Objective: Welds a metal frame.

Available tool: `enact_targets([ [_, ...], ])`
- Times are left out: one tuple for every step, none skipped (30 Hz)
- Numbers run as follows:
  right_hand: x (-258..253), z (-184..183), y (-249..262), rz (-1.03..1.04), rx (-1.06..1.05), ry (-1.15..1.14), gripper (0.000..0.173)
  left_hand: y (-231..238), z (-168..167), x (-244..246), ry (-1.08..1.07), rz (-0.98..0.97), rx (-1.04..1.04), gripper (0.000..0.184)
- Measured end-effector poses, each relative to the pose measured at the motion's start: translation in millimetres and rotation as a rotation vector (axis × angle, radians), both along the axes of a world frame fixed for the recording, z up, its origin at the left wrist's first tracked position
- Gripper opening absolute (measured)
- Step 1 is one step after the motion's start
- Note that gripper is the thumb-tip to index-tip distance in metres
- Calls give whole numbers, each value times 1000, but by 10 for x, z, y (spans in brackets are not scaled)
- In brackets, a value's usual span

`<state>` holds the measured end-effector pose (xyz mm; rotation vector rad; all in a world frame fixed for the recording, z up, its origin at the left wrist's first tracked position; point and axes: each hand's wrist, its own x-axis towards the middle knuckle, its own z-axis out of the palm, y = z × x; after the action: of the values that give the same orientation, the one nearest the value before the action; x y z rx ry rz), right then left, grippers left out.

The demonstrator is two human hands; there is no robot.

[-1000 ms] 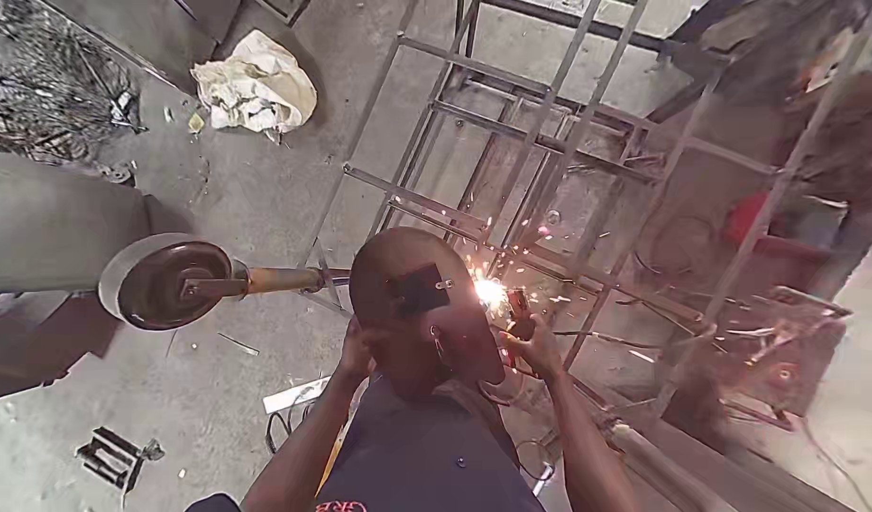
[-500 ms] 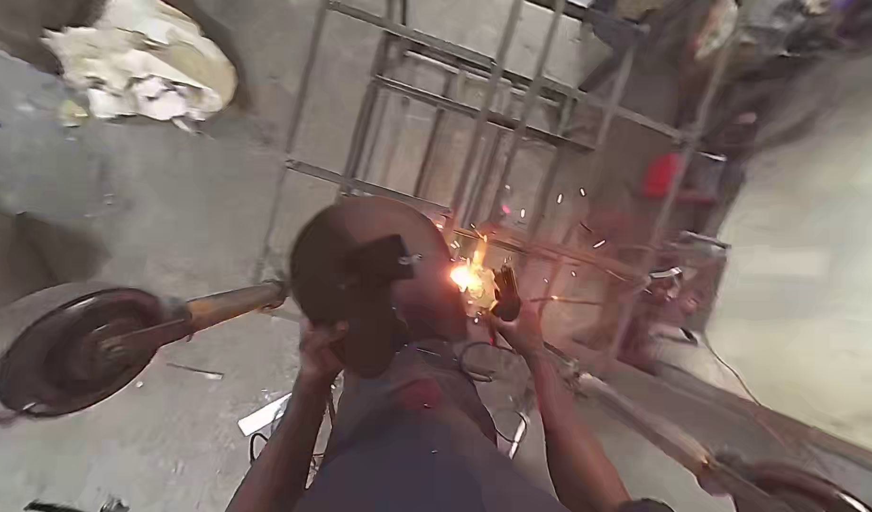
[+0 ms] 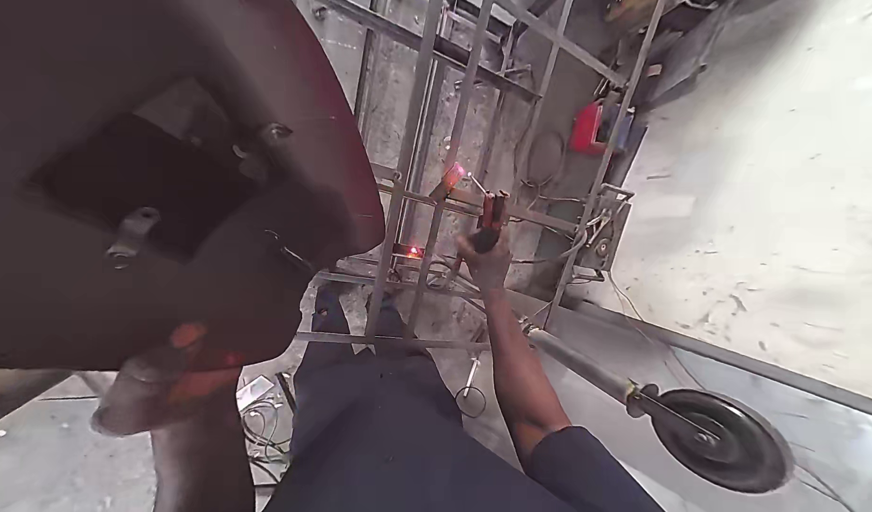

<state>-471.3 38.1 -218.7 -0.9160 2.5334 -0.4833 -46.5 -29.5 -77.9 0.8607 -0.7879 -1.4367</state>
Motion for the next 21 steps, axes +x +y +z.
enact_targets([
  [-6, -82, -29, 3, -20, 12, 83, -37, 38, -26, 1, -7, -13, 29],
  [-3, -135, -49, 10, -34, 26, 83, -62, 48, -38, 7, -17, -27, 29],
  [9, -165, -65, 17, -36, 41, 83, -74, 33, -32, 7, -22, -36, 30],
  [24, -190, -76, 26, -47, 57, 84, -69, 4, -23, -16, -7, -42, 29],
  [40, -205, -89, 32, -57, 63, 83, -60, -19, -19, -58, 18, -48, 29],
  [52, -231, -98, 46, -78, 64, 82, -59, -34, -19, -88, 31, -46, 29],
  [62, -264, -99, 64, -89, 70, 80, -64, -42, -24, -106, 35, -44, 28],
  [79, -293, -100, 73, -78, 86, 79, -70, -47, -26, -129, 34, -39, 27],
  [97, -324, -108, 74, -51, 119, 79, -76, -73, -3, -126, 20, -28, 27],
  [112, -351, -118, 76, -21, 144, 79, -81, -108, 25, -119, 3, -22, 29],
  [128, -366, -132, 71, 6, 152, 78, -87, -142, 46, -113, -6, -23, 29],
  [141, -368, -147, 68, 32, 150, 78, -90, -171, 58, -112, -11, -30, 29],
  [150, -372, -154, 74, 44, 161, 78, -90, -192, 56, -120, -5, -43, 28],
  [152, -393, -155, 82, 41, 176, 77, -90, -195, 38, -131, 5, -50, 27],
  [153, -412, -157, 85, 38, 184, 77, -95, -186, 11, -151, 18, -61, 26],
  [155, -428, -159, 87, 35, 191, 77, -103, -174, -2, -177, 15, -65, 24],
  [152, -444, -159, 88, 38, 198, 77, -117, -155, -6, -207, -15, -61, 23],
  [149, -457, -155, 87, 42, 201, 77, -145, -122, -16, -282, -55, -65, 22],
  [149, -463, -147, 79, 48, 200, 76, -200, -60, -55, -383, -99, -72, 25],
  [149, -465, -137, 67, 54, 198, 76, -263, 19, -126, -393, -138, -42, 30],
  [146, -470, -115, 57, 55, 189, 75, -308, 69, -193, -348, -155, 18, 35],
])
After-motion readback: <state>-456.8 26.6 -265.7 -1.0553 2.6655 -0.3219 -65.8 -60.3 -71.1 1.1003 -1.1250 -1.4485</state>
